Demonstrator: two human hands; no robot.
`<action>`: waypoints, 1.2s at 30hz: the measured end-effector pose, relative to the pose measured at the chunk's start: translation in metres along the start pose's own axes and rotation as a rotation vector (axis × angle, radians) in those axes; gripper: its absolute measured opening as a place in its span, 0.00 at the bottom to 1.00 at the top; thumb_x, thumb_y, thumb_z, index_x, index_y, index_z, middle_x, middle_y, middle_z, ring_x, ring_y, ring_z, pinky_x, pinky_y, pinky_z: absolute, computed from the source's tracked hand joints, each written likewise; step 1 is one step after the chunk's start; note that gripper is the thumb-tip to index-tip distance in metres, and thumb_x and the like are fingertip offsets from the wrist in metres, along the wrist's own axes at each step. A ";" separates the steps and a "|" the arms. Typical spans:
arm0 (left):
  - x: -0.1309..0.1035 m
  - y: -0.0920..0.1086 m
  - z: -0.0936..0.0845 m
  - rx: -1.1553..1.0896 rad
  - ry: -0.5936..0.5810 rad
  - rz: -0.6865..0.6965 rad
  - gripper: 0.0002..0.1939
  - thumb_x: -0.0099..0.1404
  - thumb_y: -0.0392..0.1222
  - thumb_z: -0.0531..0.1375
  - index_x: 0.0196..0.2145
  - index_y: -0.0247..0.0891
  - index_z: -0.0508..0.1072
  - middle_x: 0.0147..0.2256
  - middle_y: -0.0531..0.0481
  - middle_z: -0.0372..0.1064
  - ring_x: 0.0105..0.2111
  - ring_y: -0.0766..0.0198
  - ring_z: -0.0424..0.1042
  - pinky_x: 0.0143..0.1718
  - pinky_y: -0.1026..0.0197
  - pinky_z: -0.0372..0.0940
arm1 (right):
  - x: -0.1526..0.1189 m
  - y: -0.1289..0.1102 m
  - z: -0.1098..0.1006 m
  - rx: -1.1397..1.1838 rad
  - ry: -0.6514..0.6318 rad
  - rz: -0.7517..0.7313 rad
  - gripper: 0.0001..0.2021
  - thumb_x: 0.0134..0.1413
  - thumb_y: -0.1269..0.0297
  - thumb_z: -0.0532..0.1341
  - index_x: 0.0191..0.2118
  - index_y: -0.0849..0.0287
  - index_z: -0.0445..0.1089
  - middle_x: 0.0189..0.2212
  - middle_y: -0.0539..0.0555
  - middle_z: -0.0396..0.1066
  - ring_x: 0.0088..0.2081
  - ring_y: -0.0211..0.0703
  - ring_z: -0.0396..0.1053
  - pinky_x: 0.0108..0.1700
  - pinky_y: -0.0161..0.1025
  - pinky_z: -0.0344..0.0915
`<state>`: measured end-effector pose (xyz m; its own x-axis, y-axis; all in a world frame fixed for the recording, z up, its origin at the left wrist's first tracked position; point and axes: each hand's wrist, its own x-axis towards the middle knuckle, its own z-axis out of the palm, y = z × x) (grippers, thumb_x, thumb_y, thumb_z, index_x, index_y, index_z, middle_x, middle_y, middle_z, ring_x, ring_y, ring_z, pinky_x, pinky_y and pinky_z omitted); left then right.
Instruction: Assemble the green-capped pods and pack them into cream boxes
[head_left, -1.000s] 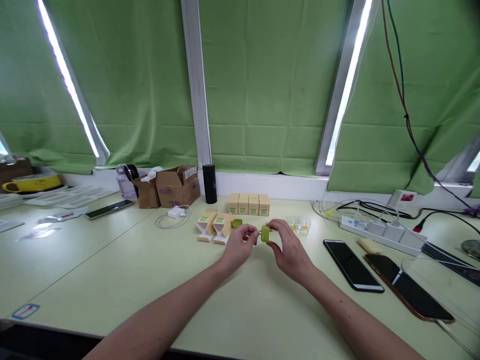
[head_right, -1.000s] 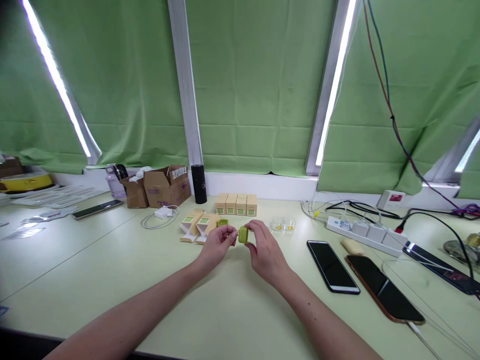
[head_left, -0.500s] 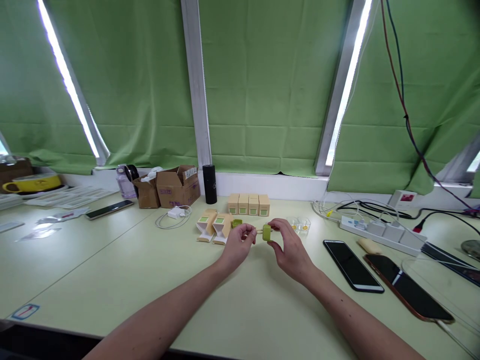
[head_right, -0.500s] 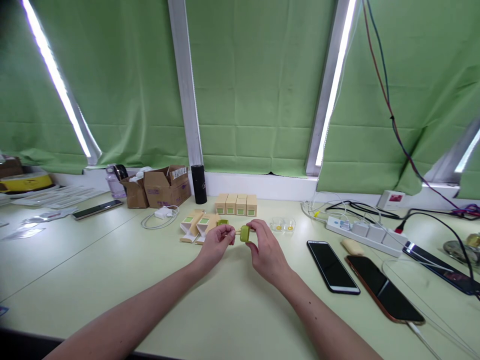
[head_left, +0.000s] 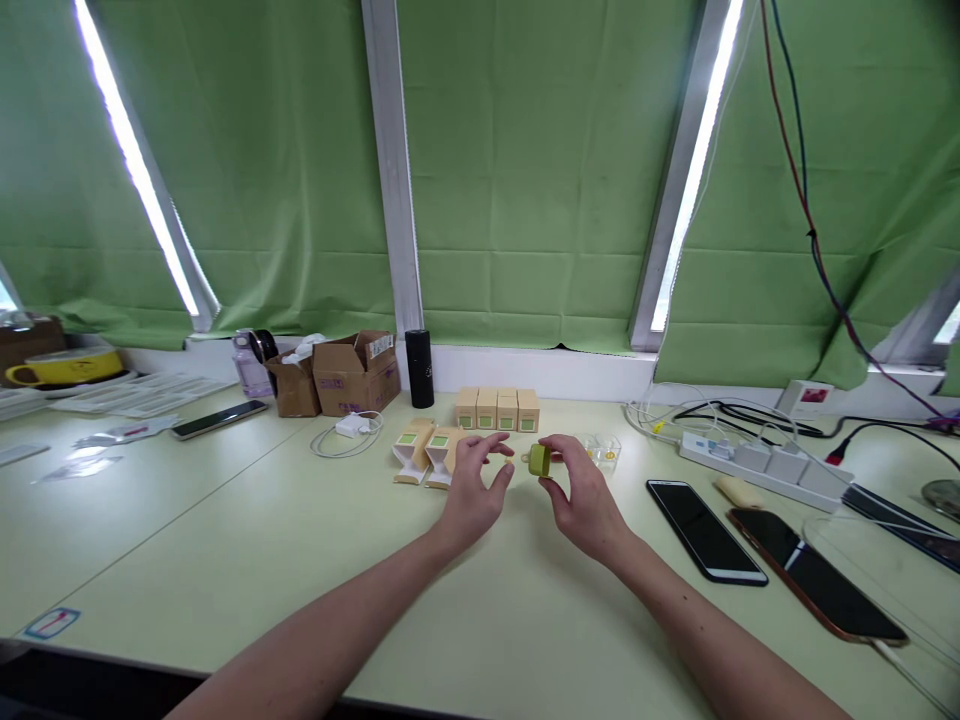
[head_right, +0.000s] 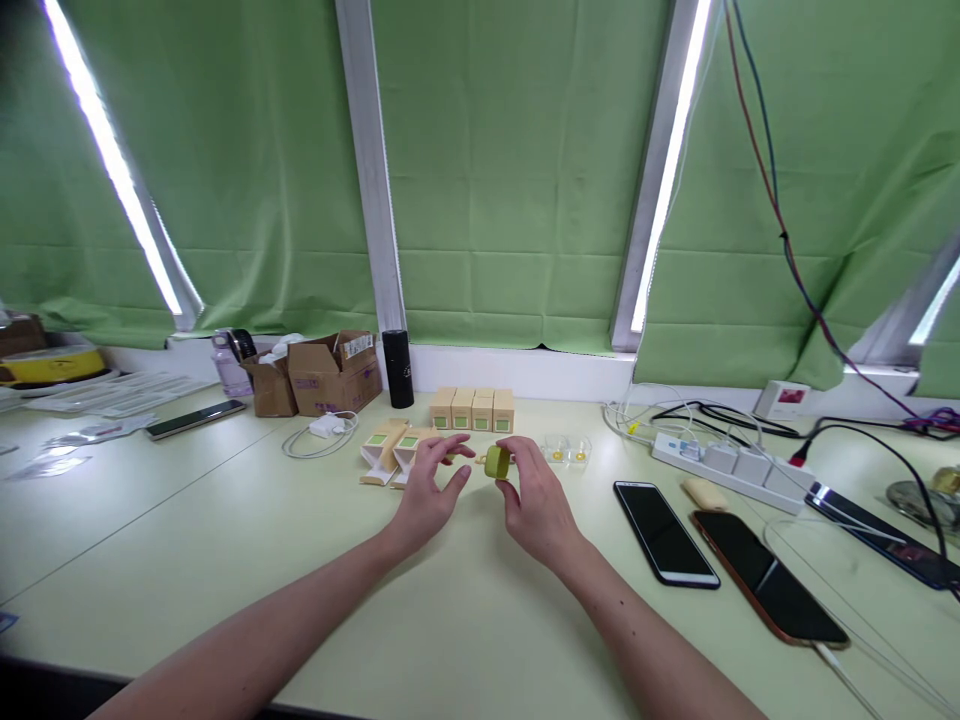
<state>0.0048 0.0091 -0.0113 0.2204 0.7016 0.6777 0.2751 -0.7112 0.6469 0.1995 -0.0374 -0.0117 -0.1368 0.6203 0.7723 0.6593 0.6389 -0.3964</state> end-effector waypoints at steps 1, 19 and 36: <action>-0.001 0.002 0.000 0.031 -0.005 0.074 0.22 0.69 0.37 0.61 0.60 0.43 0.69 0.48 0.42 0.75 0.55 0.51 0.65 0.54 0.46 0.66 | 0.000 -0.001 0.000 -0.002 -0.009 -0.017 0.24 0.61 0.76 0.57 0.61 0.52 0.60 0.54 0.62 0.66 0.54 0.55 0.71 0.53 0.57 0.76; 0.000 0.004 -0.003 0.099 -0.013 0.335 0.22 0.67 0.37 0.65 0.58 0.43 0.71 0.51 0.41 0.75 0.56 0.46 0.65 0.56 0.38 0.65 | 0.000 -0.007 0.001 -0.080 -0.007 -0.234 0.17 0.68 0.75 0.53 0.58 0.53 0.60 0.55 0.65 0.67 0.60 0.57 0.68 0.55 0.57 0.74; -0.002 0.005 -0.002 0.124 0.019 0.366 0.20 0.69 0.35 0.63 0.57 0.44 0.72 0.49 0.42 0.75 0.54 0.48 0.65 0.55 0.40 0.66 | 0.001 -0.011 0.000 -0.120 -0.017 -0.247 0.17 0.69 0.76 0.52 0.57 0.53 0.65 0.54 0.65 0.67 0.56 0.56 0.71 0.50 0.54 0.78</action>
<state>0.0041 0.0040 -0.0087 0.3079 0.4007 0.8629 0.2925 -0.9029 0.3149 0.1922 -0.0434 -0.0066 -0.3159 0.4605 0.8295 0.6870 0.7141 -0.1348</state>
